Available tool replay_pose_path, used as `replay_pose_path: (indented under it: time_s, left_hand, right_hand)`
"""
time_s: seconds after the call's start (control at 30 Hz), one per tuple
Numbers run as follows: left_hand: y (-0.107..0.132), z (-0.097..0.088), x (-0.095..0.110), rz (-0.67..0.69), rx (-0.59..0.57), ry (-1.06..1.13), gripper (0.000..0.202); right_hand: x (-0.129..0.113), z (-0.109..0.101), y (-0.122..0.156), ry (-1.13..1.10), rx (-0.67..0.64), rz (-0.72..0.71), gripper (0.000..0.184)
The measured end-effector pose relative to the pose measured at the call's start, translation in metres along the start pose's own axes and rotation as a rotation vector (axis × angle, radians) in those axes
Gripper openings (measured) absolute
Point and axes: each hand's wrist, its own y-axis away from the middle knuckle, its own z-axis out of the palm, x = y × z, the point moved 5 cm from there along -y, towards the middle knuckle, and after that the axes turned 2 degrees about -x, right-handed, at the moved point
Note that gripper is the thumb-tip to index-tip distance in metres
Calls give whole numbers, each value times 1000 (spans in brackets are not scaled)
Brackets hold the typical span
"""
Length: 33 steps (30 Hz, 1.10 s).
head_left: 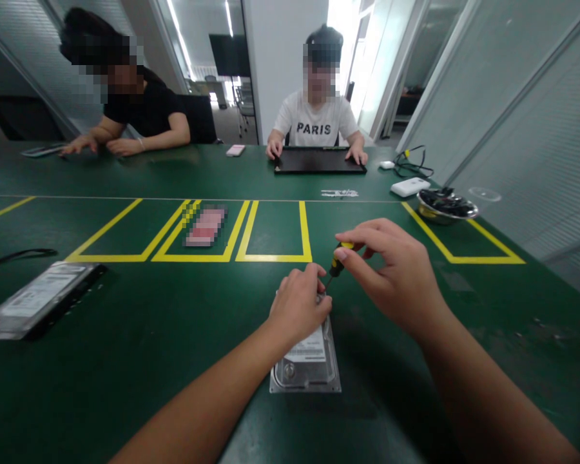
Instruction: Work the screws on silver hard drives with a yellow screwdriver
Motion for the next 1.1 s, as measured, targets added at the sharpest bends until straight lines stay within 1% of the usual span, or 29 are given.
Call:
replay_pose_path:
  time_s: [0.07, 0.2, 0.23, 0.37, 0.43, 0.53, 0.63, 0.87, 1.07, 1.1]
  left_hand:
    - [0, 1, -1, 1, 3, 6, 33]
    - [0, 1, -1, 1, 11, -3, 34]
    - [0, 1, -1, 2, 12, -4, 34]
    - [1, 0, 0, -1, 7, -3, 33]
    - [1, 0, 0, -5, 8, -5, 33]
    - [1, 1, 0, -5, 6, -10, 34]
    - [0, 1, 0, -1, 3, -17, 34]
    - [1, 0, 1, 5, 12, -20, 33]
    - [1, 1, 0, -8, 8, -26, 32]
    - [1, 1, -1, -9, 6, -26, 32]
  right_hand:
    - [1, -1, 0, 8, 2, 1, 14]
    - [0, 0, 1, -30, -17, -31, 23]
    - [0, 0, 1, -38, -17, -36, 22]
    - [0, -1, 1, -11, 21, -38, 11]
    - [0, 0, 2, -8, 20, -41, 12]
    - [0, 2, 3, -34, 13, -53, 19]
    - [1, 2, 3, -22, 21, -50, 20]
    - [0, 3, 1, 1, -3, -42, 10]
    - [3, 2, 2, -8, -49, -31, 17]
    - [4, 2, 2, -11, -49, -14, 21]
